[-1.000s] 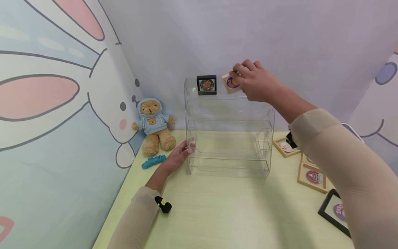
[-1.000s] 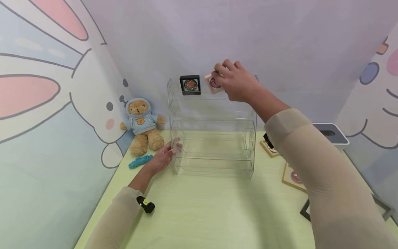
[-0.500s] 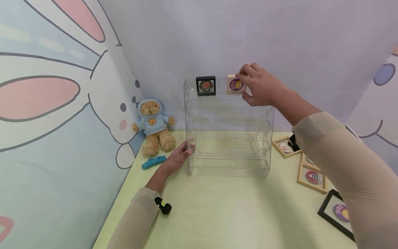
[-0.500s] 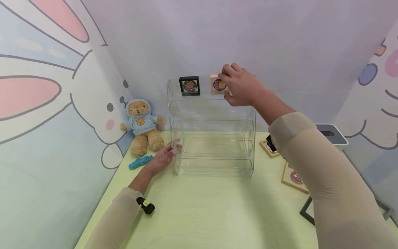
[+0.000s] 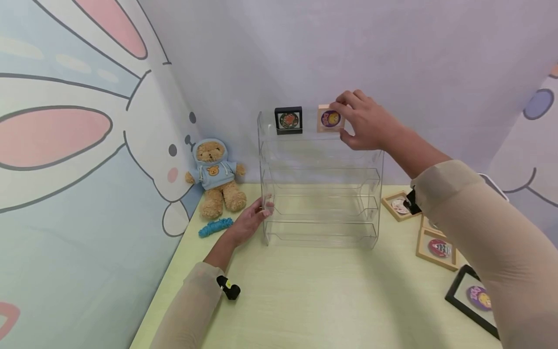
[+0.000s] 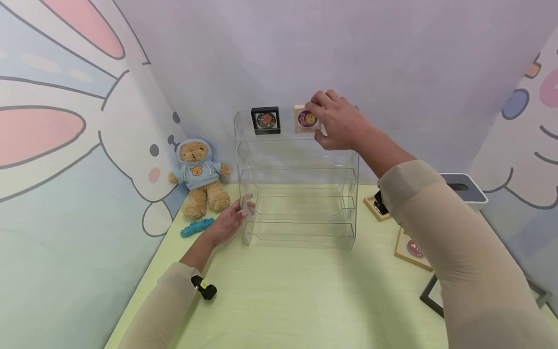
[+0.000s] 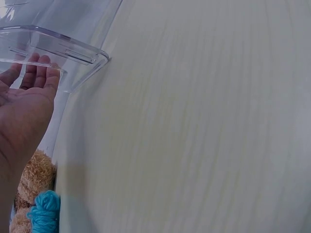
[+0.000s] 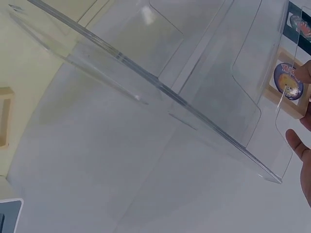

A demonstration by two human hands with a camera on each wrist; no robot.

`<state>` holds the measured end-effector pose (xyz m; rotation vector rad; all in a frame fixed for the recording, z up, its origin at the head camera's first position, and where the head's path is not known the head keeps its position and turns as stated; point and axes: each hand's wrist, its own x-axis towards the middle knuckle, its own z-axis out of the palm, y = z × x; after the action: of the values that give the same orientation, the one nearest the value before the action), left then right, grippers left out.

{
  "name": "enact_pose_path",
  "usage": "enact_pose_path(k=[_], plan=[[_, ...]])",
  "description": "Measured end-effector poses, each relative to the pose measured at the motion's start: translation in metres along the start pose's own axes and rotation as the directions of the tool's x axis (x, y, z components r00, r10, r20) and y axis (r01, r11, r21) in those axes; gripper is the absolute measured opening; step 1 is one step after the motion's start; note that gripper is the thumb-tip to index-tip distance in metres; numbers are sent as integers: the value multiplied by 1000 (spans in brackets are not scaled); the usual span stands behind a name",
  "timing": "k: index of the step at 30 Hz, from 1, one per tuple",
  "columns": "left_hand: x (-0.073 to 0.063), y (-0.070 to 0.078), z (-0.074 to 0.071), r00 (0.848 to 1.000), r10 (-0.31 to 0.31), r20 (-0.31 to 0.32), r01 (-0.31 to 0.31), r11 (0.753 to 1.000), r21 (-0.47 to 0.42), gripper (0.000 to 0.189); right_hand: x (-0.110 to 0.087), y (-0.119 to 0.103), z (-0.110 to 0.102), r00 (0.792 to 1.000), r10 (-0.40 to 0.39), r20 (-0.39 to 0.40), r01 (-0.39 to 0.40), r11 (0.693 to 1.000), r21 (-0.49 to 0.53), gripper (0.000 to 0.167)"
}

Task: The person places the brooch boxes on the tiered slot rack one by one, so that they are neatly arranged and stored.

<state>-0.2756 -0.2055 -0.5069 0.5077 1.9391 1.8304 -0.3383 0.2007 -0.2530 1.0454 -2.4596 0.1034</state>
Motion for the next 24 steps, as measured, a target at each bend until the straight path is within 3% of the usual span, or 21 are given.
enact_pose_path(k=[12, 17, 24], plan=[[2, 4, 2, 1000, 7, 8, -7, 1000, 26, 77, -34, 8, -13, 997, 52, -61, -51, 999, 16, 77], [2, 3, 1, 1000, 1, 3, -1, 999, 39, 76, -64, 15, -19, 990, 82, -117, -79, 996, 30, 82], [0, 0, 0, 1000, -13, -19, 14, 998, 58, 71, -120, 25, -23, 981, 125, -149, -120, 992, 43, 83]])
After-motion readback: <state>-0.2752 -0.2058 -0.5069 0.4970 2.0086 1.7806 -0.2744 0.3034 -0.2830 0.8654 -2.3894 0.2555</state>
